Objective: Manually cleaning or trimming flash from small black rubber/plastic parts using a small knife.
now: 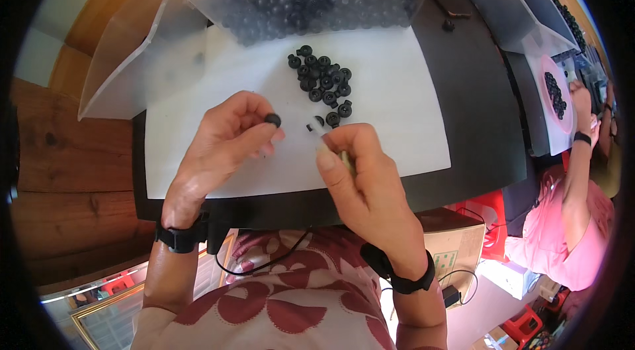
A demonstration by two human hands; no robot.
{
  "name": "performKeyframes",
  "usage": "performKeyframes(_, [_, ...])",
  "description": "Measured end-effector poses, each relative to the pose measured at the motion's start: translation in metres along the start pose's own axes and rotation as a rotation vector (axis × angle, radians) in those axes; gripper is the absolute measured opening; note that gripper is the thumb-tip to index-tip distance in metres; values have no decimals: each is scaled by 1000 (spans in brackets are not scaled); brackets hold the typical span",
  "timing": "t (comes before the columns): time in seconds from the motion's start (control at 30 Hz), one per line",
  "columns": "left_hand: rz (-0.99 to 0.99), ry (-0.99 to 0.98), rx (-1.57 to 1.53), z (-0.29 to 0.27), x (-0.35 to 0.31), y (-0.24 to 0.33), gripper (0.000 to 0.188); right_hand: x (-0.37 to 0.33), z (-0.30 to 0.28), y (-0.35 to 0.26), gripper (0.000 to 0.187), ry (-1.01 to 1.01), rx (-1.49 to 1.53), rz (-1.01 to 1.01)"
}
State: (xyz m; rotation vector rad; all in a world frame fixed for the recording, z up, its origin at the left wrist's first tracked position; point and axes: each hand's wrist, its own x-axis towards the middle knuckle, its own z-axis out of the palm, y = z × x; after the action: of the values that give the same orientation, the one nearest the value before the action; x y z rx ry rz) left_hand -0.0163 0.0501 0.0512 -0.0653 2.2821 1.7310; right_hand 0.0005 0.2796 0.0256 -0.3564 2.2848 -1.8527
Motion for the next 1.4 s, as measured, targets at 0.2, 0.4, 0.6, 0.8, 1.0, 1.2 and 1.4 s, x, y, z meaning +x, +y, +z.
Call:
performKeyframes(0.2, [-3, -54, -561, -19, -32, -30, 28, -4, 22, -12, 23, -130, -110, -104])
performKeyframes(0.4, [10, -94, -759, -19, -51, -42, 30, 4, 45, -13, 27, -165, 8, -154])
performKeyframes(0.6, [27, -116, -718, -18, -61, -38, 27, 12, 72, -27, 26, -232, 215, -94])
performKeyframes(0.8, [38, -114, -784, -21, -70, -46, 29, 11, 80, -24, 22, -249, 250, -75])
performKeyframes(1.0, [56, -142, -863, -29, -72, -57, 30, 2, 81, -25, 26, -205, 42, -163])
performKeyframes(1.2, [87, -114, -890, -34, -73, -67, 37, -17, 74, -31, 22, -256, -202, -236])
performKeyframes(1.4, [91, -64, -856, -32, -75, -66, 43, -18, 77, -30, 24, -215, -243, -324])
